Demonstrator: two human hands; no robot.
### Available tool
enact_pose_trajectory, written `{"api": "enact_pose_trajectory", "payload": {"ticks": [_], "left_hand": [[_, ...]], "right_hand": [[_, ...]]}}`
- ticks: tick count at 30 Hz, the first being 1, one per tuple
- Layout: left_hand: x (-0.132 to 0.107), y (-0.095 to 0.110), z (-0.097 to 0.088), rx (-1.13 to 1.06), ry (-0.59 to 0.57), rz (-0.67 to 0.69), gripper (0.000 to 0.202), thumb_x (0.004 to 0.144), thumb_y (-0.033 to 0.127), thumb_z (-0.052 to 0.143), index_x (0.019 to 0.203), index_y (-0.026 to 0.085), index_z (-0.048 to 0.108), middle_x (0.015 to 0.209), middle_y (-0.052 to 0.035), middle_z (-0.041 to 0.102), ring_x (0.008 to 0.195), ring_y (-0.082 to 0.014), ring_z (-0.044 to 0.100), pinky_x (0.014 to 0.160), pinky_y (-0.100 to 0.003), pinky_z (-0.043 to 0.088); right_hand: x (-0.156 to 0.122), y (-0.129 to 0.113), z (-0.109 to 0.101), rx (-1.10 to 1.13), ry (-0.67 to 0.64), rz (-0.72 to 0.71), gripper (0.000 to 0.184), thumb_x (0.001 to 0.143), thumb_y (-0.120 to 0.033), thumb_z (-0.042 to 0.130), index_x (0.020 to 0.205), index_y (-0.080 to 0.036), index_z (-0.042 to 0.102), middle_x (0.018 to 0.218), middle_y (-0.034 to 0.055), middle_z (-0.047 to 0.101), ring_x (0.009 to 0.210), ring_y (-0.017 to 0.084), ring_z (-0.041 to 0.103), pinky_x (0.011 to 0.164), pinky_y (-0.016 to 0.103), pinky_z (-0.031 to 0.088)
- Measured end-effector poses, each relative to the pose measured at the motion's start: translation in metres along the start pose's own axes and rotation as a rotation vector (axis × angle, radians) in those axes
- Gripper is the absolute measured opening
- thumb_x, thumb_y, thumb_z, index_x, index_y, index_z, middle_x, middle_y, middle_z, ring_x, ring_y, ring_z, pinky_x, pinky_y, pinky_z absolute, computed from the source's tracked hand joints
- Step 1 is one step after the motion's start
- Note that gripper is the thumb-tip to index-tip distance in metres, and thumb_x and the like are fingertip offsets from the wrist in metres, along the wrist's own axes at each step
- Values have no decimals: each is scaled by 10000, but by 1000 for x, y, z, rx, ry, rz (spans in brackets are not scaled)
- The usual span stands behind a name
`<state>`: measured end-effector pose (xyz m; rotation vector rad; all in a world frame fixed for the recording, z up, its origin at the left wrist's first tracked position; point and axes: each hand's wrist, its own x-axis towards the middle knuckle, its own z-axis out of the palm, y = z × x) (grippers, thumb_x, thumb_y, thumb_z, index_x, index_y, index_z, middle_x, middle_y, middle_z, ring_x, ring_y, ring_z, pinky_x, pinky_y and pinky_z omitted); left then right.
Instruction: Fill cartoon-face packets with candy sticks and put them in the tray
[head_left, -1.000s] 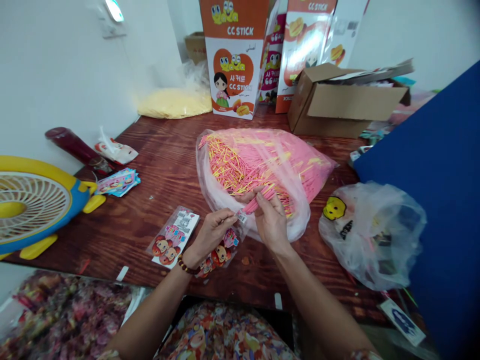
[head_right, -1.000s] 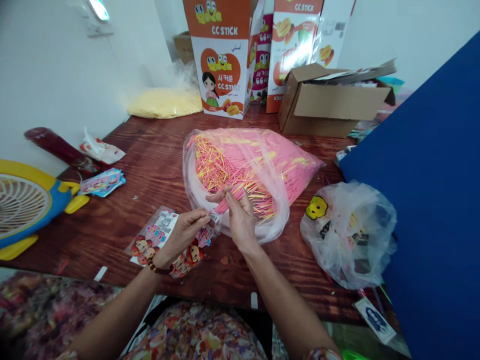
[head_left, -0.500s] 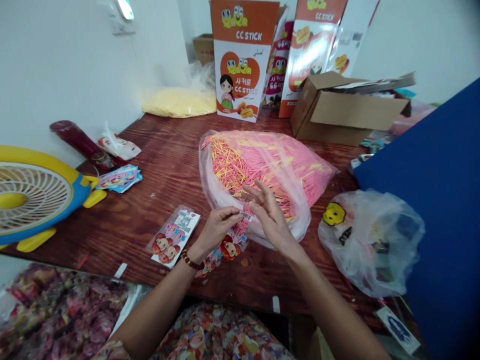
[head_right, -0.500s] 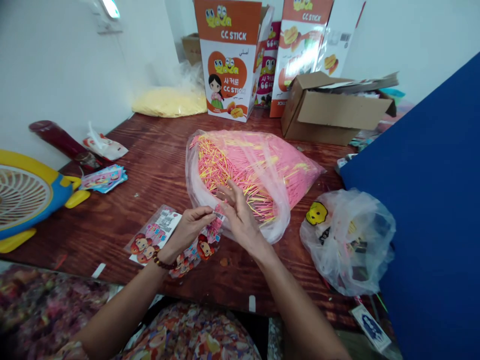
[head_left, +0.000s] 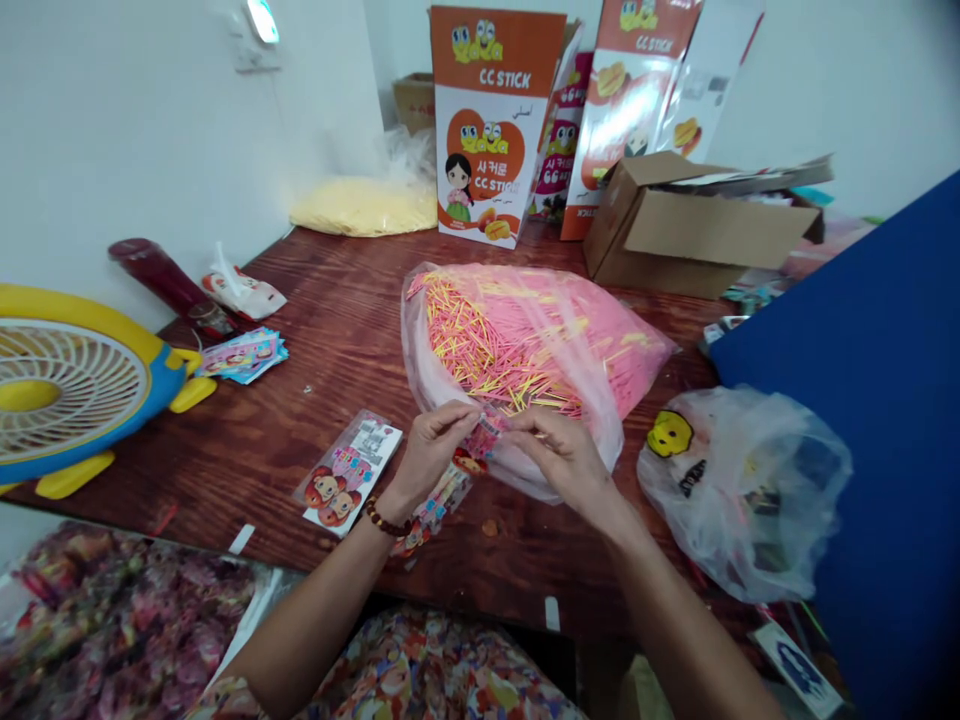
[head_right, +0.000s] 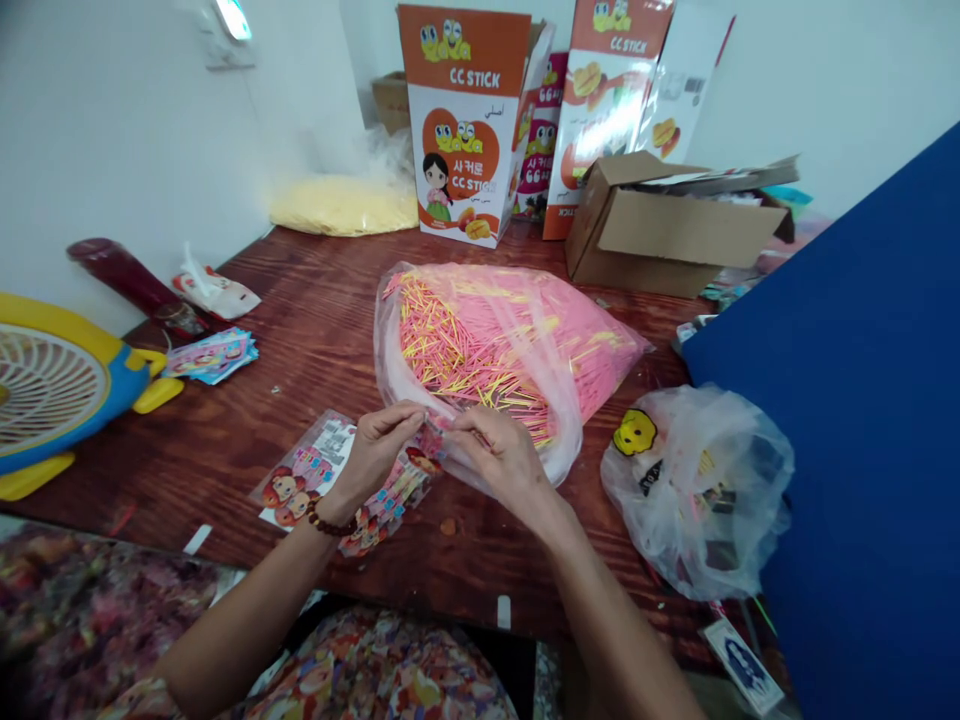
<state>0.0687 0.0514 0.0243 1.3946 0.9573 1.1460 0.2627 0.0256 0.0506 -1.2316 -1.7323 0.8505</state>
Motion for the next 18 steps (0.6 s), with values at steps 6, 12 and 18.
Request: {"api": "enact_pose_trajectory", "payload": {"ticks": [6,12,18], "left_hand": [[-4,1,0,23,72,7,207,853,337,651,800,166,753,847,-29,725,807,-163,621,775,-264,478],[-3,-4,-7,-109,16,-152,264,812,414,704,838,159,772,829,-27,728,774,-161,616,754,-269,483],[-6,-3,-12,-311,-196,-423,313,649,315,858,900,149,771,824,-26,734,685,-110,607,695,-232,473]], "right_hand": [[9,-4,1,36,4,12,200,854,-322,659,697,-199,675,643,-16,607,629,140,534,615,259,377],[17,7,6,212,59,183,180,791,-338,690,670,-205,688,609,-7,658,577,145,558,561,257,394],[18,12,16,360,125,236,203,745,-373,716,653,-198,670,580,-14,629,535,132,544,524,246,407]]}}
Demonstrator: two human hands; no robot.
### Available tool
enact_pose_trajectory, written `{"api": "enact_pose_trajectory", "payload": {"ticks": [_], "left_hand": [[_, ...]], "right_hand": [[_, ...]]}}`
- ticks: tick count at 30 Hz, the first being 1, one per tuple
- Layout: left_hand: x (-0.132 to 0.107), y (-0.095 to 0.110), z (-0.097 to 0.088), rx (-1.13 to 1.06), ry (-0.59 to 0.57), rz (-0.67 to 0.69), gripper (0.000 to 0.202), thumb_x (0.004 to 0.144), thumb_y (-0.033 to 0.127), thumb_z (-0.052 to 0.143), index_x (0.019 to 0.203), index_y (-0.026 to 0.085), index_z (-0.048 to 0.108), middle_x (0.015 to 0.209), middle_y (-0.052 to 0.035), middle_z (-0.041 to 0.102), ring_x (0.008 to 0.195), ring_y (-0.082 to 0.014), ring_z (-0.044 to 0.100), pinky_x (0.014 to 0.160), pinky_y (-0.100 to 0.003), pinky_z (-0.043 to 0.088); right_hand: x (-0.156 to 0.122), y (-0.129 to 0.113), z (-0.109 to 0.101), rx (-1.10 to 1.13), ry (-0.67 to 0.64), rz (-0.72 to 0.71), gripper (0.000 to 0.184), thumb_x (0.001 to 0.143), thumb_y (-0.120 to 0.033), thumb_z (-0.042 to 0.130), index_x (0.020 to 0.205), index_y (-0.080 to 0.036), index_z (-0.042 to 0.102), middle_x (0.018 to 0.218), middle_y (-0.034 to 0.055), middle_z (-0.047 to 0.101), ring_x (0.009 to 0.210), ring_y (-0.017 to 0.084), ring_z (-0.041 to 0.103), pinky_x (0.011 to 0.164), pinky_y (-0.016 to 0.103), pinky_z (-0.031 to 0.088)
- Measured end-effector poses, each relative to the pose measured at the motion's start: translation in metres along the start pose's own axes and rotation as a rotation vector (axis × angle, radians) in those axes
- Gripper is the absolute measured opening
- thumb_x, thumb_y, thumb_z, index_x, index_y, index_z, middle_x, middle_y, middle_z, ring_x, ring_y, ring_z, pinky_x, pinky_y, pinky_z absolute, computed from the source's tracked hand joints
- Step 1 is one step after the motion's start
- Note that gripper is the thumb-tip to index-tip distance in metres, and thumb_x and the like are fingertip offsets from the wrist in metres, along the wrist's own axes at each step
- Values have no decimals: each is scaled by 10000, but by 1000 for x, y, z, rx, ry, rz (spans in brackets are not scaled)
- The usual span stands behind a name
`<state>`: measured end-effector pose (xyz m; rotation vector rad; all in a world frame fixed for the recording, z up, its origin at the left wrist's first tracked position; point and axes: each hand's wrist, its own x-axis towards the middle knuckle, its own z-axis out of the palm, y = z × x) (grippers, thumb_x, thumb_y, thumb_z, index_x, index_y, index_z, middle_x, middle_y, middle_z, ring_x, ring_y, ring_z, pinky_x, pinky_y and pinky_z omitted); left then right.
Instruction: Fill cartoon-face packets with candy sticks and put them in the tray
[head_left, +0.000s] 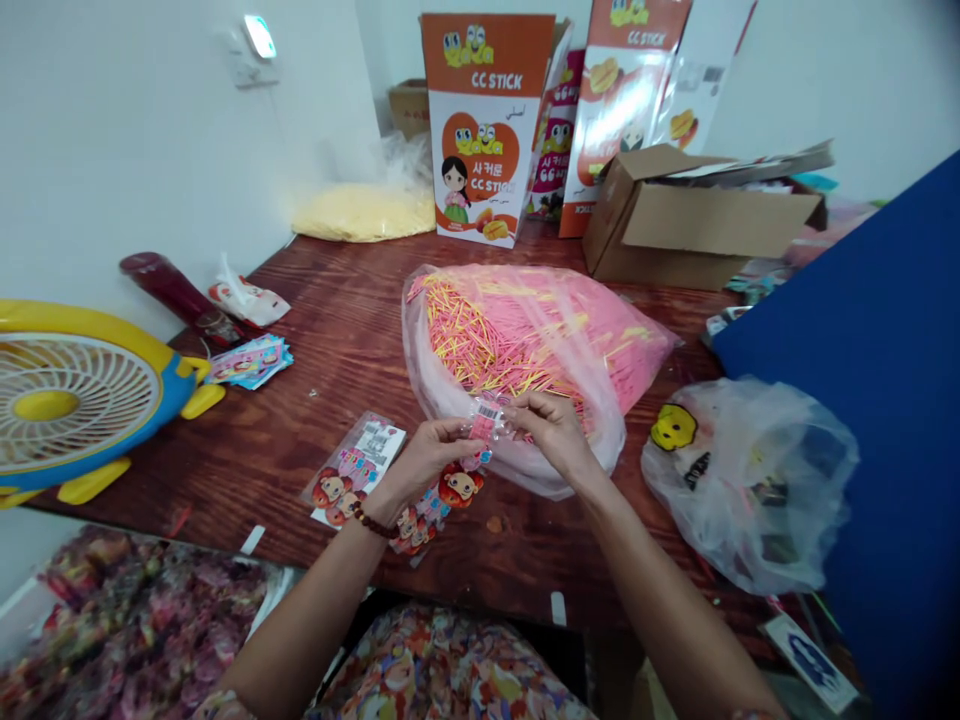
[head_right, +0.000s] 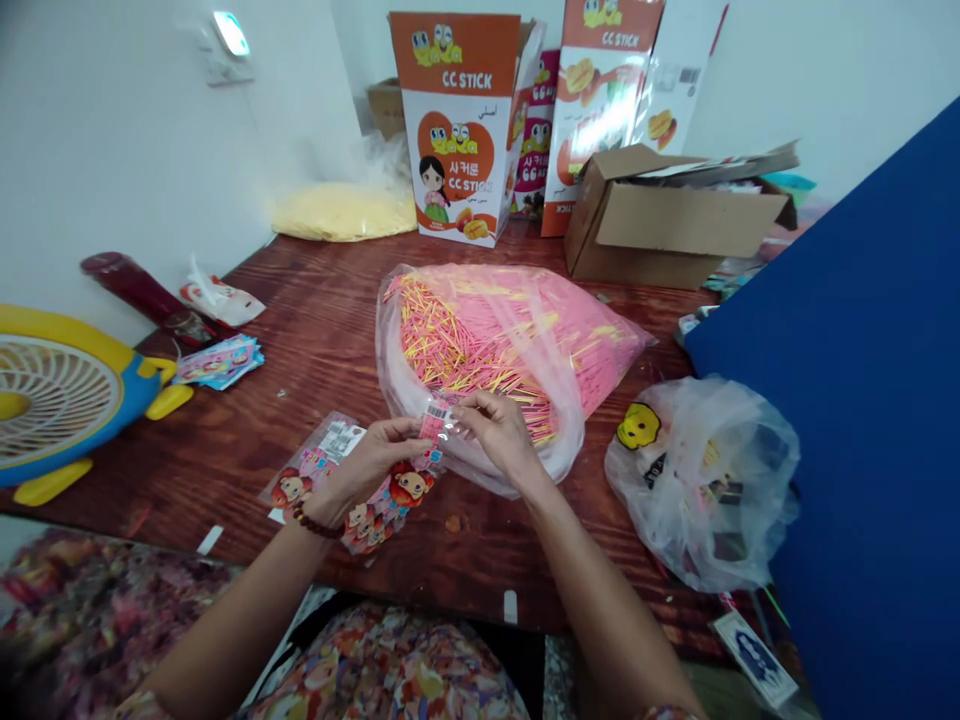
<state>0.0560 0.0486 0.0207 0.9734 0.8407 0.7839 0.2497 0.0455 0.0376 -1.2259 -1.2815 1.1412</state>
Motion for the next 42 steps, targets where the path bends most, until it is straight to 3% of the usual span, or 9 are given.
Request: {"api": "enact_pose_trajectory", "payload": {"ticks": [3,6,9,11,14,17,24,35,42], "left_hand": [[-2,-3,1,39,13,-21,297,643,321,859,846,129,757,737,-9,700,617,-95,568,629,-219,441],[-3,-7,-2,74,59,19,280,668,324,839,852,134,747,768,-7,698,659,-105,578,649,-220,446],[-4,-10,-7,86,102,54,240,687,311,824,841,147,742,810,-3,702,711,-112,583,680,-217,453],[-6,-11,-10,91,120,51,221,682,300,827,820,152,738,793,7,697,701,-107,572,675,-210,448],[-7,-14,-12,86,116,26,231,672,299,832,829,153,746,793,7,706,696,-108,576,679,-213,450],[-8,-14,-12,93,118,9,236,669,305,833,825,146,756,791,-4,718,692,-114,586,679,-221,455],[-10,-11,-13,54,129,-24,265,636,322,855,813,141,777,755,-15,740,648,-122,610,655,-234,477],[-13,-10,-16,43,181,-32,287,605,325,866,803,138,777,730,-15,730,618,-112,587,629,-230,470],[-25,-18,-39,307,181,-45,313,673,397,789,846,140,743,764,-13,708,646,-134,575,622,-244,451]], "right_hand": [[2,8,-3,16,-56,28,216,768,-405,693,721,-195,675,629,-11,647,583,139,585,566,245,441],[9,23,-21,-72,-112,49,260,838,-440,610,857,-191,683,772,19,704,674,161,642,610,255,464],[17,42,-43,-469,-92,-16,180,872,-297,552,848,-183,689,797,23,693,722,156,625,642,242,430],[19,52,-51,-799,-205,-49,180,874,-200,528,826,-182,701,820,32,691,778,157,621,679,237,408],[19,60,-47,-1166,-374,-73,221,921,-201,495,936,-194,716,978,70,691,885,178,636,713,243,396],[20,61,-37,-1362,-457,-56,254,962,-241,457,1030,-192,697,1069,109,672,933,201,647,726,253,408],[25,65,-32,-1403,-463,29,288,984,-260,431,1135,-146,647,1106,153,695,984,242,674,770,283,449],[22,62,-34,-1360,-385,84,282,942,-297,471,1090,-143,655,1069,150,726,972,241,679,714,274,406],[22,59,-45,-1282,-321,123,196,913,-255,487,994,-184,650,990,89,734,844,198,661,619,259,326]]}}
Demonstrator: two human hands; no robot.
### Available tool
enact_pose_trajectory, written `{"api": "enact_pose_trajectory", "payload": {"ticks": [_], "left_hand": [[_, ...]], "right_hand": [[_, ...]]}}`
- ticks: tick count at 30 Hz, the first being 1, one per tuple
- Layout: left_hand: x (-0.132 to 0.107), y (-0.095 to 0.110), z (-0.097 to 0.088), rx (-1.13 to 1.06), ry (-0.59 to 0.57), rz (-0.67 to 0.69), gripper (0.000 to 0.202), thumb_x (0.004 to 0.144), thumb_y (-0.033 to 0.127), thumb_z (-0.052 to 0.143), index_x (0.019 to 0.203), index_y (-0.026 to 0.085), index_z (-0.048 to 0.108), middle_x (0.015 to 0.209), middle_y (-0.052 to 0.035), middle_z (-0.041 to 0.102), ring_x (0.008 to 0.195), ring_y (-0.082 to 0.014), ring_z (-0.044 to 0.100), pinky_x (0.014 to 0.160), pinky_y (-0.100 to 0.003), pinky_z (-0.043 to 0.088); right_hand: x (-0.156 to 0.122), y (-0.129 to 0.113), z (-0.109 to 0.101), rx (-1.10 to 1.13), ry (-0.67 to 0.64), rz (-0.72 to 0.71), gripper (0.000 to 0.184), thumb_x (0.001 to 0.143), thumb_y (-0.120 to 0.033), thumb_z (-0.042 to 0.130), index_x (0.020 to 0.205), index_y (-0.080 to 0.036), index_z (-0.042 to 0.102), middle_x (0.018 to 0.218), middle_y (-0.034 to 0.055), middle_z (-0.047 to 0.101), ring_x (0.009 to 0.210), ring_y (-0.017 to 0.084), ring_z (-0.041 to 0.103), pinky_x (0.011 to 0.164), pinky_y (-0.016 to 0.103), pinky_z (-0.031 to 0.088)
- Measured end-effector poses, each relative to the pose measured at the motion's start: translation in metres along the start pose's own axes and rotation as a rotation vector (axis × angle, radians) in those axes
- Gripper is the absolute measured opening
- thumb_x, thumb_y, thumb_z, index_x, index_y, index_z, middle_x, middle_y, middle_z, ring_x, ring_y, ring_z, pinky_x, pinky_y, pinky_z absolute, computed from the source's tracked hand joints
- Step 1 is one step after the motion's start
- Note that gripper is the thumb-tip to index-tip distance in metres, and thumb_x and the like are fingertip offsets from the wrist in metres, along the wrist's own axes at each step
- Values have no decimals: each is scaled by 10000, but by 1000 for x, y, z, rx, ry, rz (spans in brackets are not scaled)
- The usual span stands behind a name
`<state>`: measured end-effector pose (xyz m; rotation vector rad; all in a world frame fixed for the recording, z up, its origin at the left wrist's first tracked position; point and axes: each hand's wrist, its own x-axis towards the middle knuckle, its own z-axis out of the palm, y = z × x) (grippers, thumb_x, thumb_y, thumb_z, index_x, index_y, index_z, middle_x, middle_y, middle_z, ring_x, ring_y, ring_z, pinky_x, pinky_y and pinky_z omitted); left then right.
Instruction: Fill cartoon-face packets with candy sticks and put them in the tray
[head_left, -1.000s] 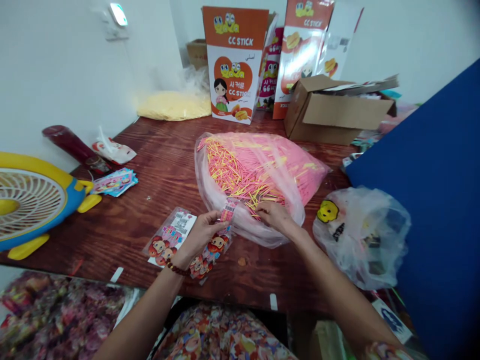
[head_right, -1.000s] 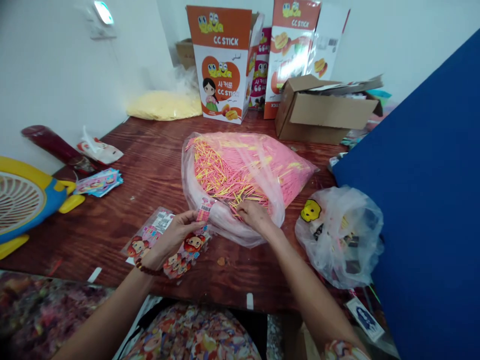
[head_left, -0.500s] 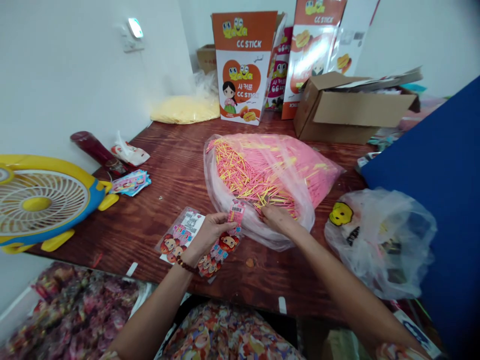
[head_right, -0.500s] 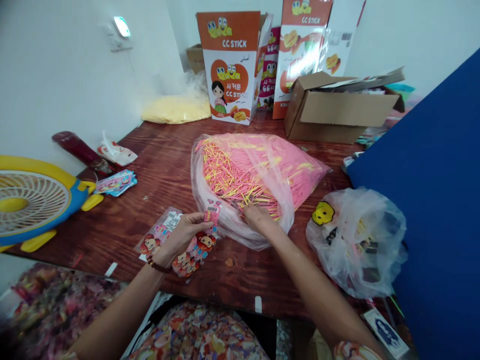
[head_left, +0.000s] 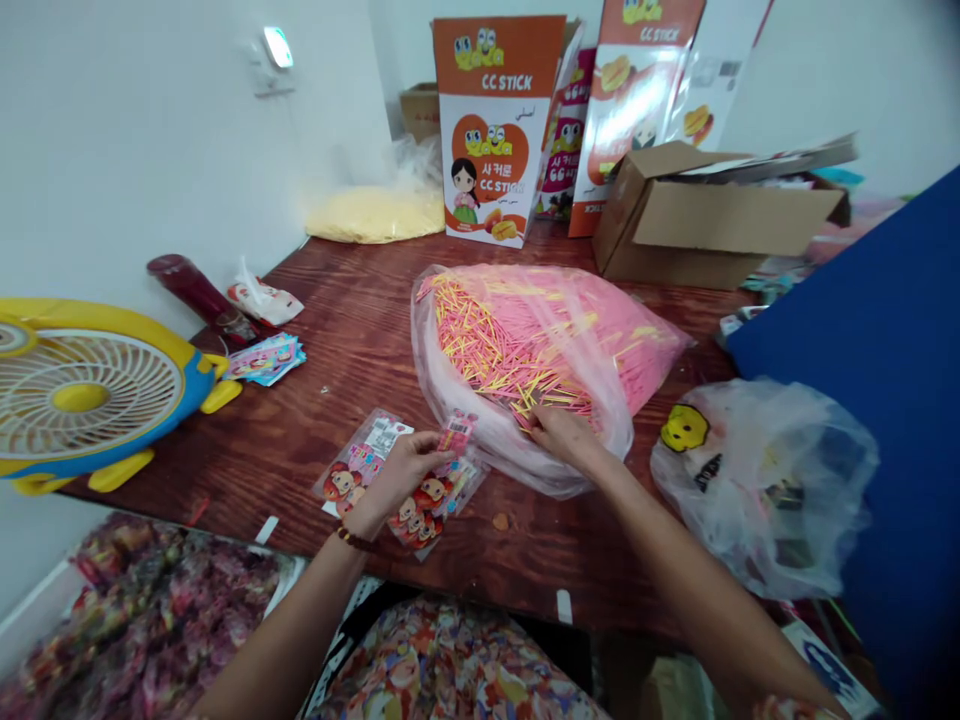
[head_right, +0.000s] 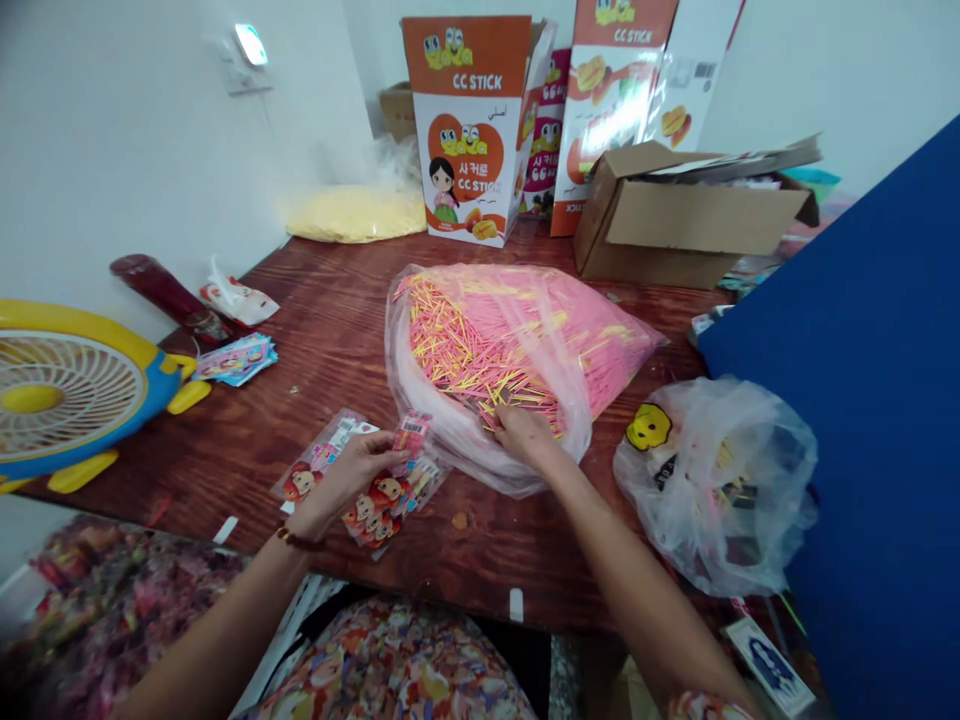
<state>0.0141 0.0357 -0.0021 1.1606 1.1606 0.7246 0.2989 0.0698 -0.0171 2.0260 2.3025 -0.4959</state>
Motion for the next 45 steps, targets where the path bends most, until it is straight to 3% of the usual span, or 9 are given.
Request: {"api": "enact_pose_trajectory", "payload": {"ticks": [5,8,11,16,23,27,34,40,45], "left_hand": [[-2,-35,-20,459,-21,70,260,785,417,665,837,163,687,795,-29,700,734,-188,610,708,-296,491],[-1,-58,-23,697,89,221,327,840,350,609,1117,181,652,1074,-95,707,984,-253,634,907,-387,492],[-4,-70,-23,849,154,327,457,879,320,559,1309,165,552,1243,-154,631,1131,-294,593,1004,-465,458],[-12,-69,-21,948,199,368,455,933,306,483,1367,171,497,1280,-155,596,1180,-297,572,1026,-470,453],[-13,-58,-32,992,295,360,426,936,348,491,1317,163,539,1217,-149,654,1123,-307,602,978,-462,464],[-10,-47,-53,997,377,290,407,943,391,484,1281,183,573,1231,-127,664,1139,-288,601,993,-431,442],[-5,-32,-91,1170,562,-4,477,958,432,414,1328,173,569,1295,-169,604,1175,-373,537,921,-507,432],[0,-41,-97,1206,578,-86,537,963,464,390,1351,125,543,1295,-222,572,1172,-410,512,895,-549,440],[2,-44,-98,1229,577,-102,523,970,478,366,1299,142,595,1267,-215,577,1149,-413,511,884,-556,443]], "right_hand": [[3,24,-7,60,59,50,192,903,-188,483,992,-182,653,982,69,730,864,181,644,645,251,339],[5,29,-5,69,35,38,184,914,-198,493,992,-197,660,996,46,727,900,172,645,675,241,368],[5,24,-1,56,58,47,255,948,-316,506,1131,-188,629,1169,87,681,1060,203,616,799,260,411],[7,4,0,-184,102,95,562,876,-560,581,1209,-107,606,1275,212,590,1197,338,523,983,427,395],[15,-19,0,-211,75,105,508,901,-435,542,1245,-64,585,1264,260,622,1195,371,546,1013,485,369],[23,-27,-1,-145,-10,131,398,905,-346,519,1177,-72,620,1182,247,680,1139,356,616,981,458,404],[32,-17,3,-24,-106,143,279,887,-243,525,1103,-108,639,1066,205,733,990,297,701,791,328,469],[25,8,4,70,-141,142,275,955,-187,427,1166,-114,586,1038,154,737,880,207,691,728,251,448],[25,13,12,108,-129,125,271,961,-147,387,1125,-101,599,1030,144,730,847,188,671,698,241,428]]}}
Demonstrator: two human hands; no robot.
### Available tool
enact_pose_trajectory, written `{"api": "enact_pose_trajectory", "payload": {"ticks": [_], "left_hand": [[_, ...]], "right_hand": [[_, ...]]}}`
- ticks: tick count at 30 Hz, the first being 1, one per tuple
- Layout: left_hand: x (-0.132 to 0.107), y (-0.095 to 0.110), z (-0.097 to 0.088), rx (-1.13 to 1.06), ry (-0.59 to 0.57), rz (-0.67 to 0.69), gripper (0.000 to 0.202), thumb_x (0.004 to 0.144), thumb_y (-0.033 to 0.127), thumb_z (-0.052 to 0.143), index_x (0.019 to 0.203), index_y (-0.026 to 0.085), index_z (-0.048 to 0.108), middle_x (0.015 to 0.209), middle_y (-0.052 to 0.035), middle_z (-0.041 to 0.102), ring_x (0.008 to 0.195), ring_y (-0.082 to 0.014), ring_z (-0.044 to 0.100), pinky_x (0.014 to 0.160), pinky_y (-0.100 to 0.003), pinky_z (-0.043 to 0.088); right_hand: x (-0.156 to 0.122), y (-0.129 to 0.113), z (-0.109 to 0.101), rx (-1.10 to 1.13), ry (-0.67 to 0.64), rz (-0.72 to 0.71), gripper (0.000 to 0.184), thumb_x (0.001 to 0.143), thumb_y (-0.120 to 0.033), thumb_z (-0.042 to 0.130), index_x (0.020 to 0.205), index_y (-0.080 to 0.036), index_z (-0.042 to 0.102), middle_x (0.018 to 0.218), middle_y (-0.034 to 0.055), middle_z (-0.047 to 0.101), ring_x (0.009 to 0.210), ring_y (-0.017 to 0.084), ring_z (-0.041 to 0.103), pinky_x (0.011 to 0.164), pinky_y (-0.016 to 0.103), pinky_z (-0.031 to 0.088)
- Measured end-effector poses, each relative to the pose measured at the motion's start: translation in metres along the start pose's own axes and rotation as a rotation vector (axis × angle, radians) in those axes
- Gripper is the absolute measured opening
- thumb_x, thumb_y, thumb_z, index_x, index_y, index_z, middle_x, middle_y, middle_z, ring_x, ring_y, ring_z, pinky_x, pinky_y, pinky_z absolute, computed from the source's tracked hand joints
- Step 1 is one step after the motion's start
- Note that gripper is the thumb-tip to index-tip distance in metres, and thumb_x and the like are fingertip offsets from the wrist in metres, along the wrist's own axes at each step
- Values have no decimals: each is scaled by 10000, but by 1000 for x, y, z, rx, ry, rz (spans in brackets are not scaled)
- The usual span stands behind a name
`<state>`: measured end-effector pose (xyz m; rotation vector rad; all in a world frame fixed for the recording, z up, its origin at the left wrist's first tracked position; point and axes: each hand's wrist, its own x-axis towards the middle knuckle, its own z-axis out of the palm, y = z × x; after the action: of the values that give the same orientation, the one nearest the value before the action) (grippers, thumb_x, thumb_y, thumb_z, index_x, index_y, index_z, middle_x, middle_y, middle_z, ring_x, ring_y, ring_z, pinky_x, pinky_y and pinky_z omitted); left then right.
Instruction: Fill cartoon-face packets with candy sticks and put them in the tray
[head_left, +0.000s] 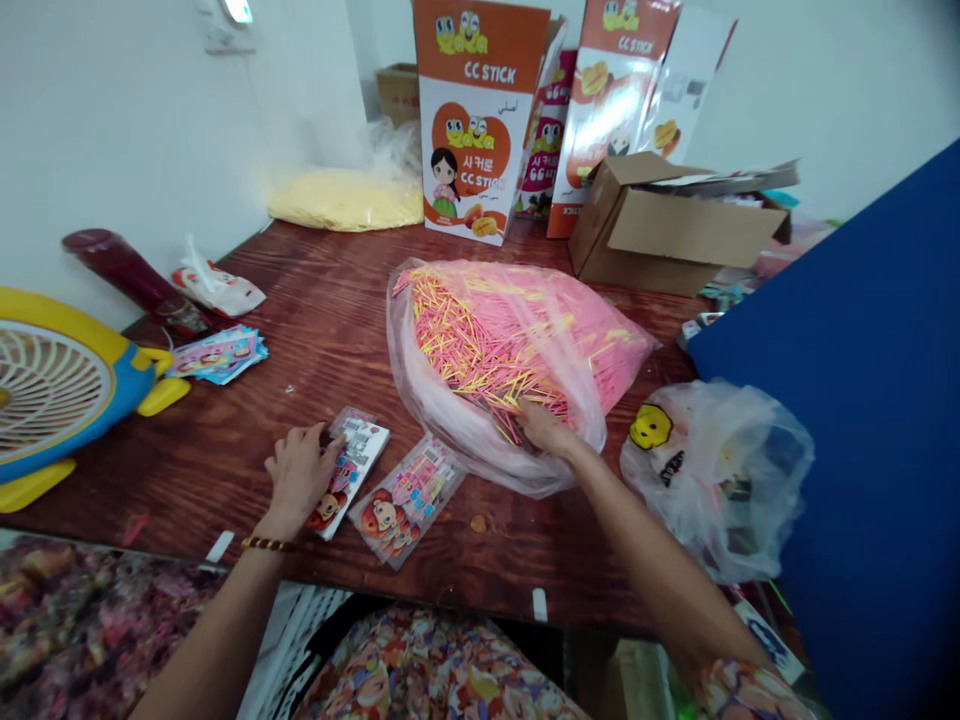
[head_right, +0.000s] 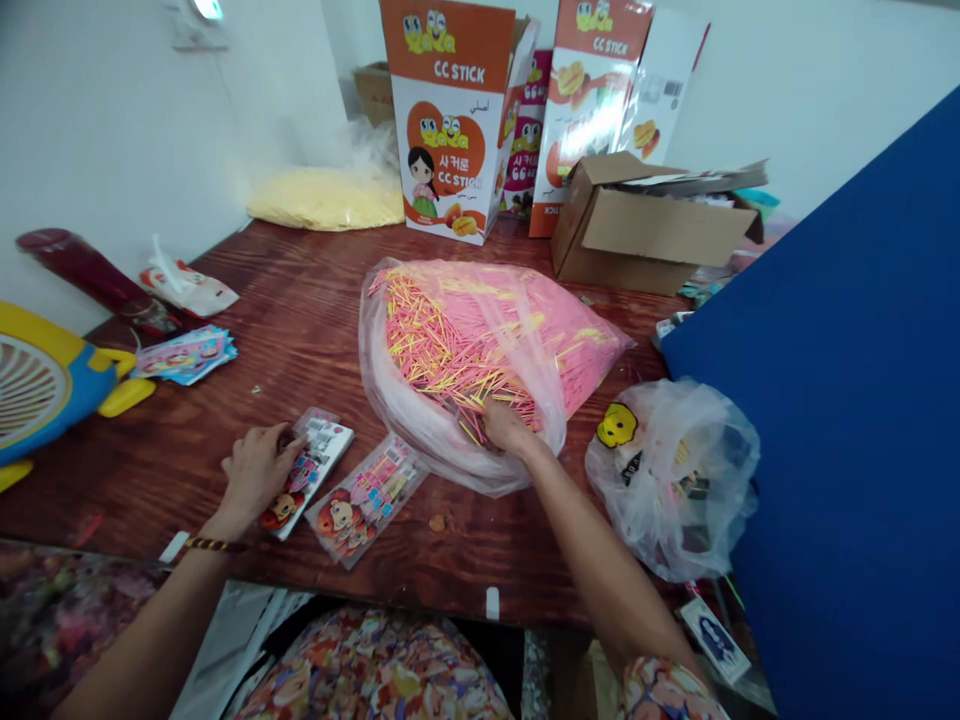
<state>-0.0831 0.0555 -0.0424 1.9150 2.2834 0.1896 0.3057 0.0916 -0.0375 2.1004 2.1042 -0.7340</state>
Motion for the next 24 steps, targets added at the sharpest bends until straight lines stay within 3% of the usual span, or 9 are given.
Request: {"api": "enact_pose_trajectory", "payload": {"ticks": [9,13,17,19,24], "left_hand": [[3,-1,1,-15,-14,33,520,953,504,380,1294,179,601,1244,-188,592,1123,-392,517,875,-513,434],[2,-1,2,-19,-3,23,520,952,500,386,1301,177,598,1252,-195,595,1125,-392,514,877,-514,427],[2,0,0,-20,-18,28,523,953,501,379,1281,166,611,1250,-196,601,1137,-399,517,884,-527,427],[4,0,-1,-27,-24,23,523,947,502,393,1281,162,610,1251,-195,601,1146,-401,521,886,-528,430],[9,-5,3,-122,-16,25,490,927,496,444,1241,167,626,1241,-167,621,1159,-377,547,914,-515,432]], "right_hand": [[-7,-1,-6,14,44,-15,298,993,-232,370,1134,-109,603,1088,173,720,987,228,682,747,254,439],[-18,-14,-1,-8,42,-39,299,960,-290,475,1168,-117,602,1181,184,688,1097,260,653,847,284,450],[-19,-28,6,-3,80,-8,315,938,-235,480,1177,-62,589,1230,260,638,1154,312,615,915,348,440],[-17,-29,7,40,89,3,293,925,-222,484,1147,-64,594,1207,260,645,1112,307,629,885,343,450],[-11,-8,1,255,107,29,225,912,-203,420,1038,-106,580,945,160,710,816,226,662,710,291,472]]}}
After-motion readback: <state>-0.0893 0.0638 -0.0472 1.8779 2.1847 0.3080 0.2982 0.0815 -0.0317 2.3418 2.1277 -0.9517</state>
